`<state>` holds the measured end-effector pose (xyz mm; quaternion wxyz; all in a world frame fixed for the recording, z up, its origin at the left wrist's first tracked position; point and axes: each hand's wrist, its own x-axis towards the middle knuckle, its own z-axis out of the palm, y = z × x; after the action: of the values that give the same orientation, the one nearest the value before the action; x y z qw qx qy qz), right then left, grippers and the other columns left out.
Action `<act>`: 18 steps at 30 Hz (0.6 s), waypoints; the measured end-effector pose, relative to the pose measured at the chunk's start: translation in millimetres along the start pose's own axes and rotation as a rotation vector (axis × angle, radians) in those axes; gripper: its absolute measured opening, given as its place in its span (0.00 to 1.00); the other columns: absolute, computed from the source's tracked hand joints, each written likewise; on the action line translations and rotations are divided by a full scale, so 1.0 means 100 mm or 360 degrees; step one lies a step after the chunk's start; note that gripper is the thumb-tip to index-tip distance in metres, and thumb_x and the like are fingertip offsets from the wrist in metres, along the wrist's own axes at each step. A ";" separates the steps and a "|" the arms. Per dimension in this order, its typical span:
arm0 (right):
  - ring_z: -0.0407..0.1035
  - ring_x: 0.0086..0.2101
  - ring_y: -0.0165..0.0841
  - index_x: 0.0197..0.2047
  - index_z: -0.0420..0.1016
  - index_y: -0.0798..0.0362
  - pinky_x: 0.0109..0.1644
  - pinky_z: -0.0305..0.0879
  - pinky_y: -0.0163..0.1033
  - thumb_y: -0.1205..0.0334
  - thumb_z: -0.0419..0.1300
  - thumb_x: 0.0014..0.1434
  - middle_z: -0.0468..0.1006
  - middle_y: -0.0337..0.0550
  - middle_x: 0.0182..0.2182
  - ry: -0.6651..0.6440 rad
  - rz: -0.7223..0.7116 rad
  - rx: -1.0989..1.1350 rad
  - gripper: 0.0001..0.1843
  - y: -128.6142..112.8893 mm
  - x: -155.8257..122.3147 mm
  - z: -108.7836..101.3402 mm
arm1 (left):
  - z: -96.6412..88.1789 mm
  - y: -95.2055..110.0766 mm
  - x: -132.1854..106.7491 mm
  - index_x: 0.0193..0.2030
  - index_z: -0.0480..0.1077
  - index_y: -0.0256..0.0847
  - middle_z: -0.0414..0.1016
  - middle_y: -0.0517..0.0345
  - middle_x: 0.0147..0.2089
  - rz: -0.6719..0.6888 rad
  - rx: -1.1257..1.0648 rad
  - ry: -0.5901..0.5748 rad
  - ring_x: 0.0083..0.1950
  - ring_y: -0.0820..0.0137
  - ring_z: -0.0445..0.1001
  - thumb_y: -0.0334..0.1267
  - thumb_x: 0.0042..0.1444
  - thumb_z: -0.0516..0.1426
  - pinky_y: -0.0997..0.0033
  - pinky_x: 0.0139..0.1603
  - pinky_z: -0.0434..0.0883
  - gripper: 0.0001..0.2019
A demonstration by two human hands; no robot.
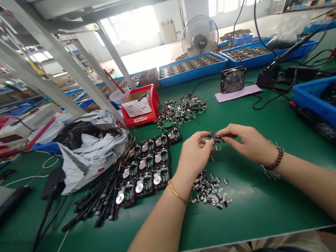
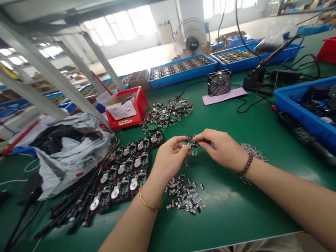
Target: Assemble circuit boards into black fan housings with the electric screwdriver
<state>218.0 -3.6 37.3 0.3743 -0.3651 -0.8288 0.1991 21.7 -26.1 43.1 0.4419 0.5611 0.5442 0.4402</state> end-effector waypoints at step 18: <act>0.75 0.41 0.39 0.48 0.80 0.51 0.49 0.73 0.42 0.65 0.55 0.70 0.80 0.46 0.41 0.0073 -0.0124 -0.0014 0.12 -0.07 0.02 0.04 | 0.02 0.01 0.02 0.46 0.73 0.37 0.74 0.65 0.29 -0.0055 -0.0129 0.0070 0.30 0.72 0.81 0.24 0.59 0.62 0.78 0.29 0.72 0.09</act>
<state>210.8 -6.3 39.8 0.3991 -0.3387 -0.8344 0.1724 24.2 -24.7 44.0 0.4597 0.5235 0.5451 0.4664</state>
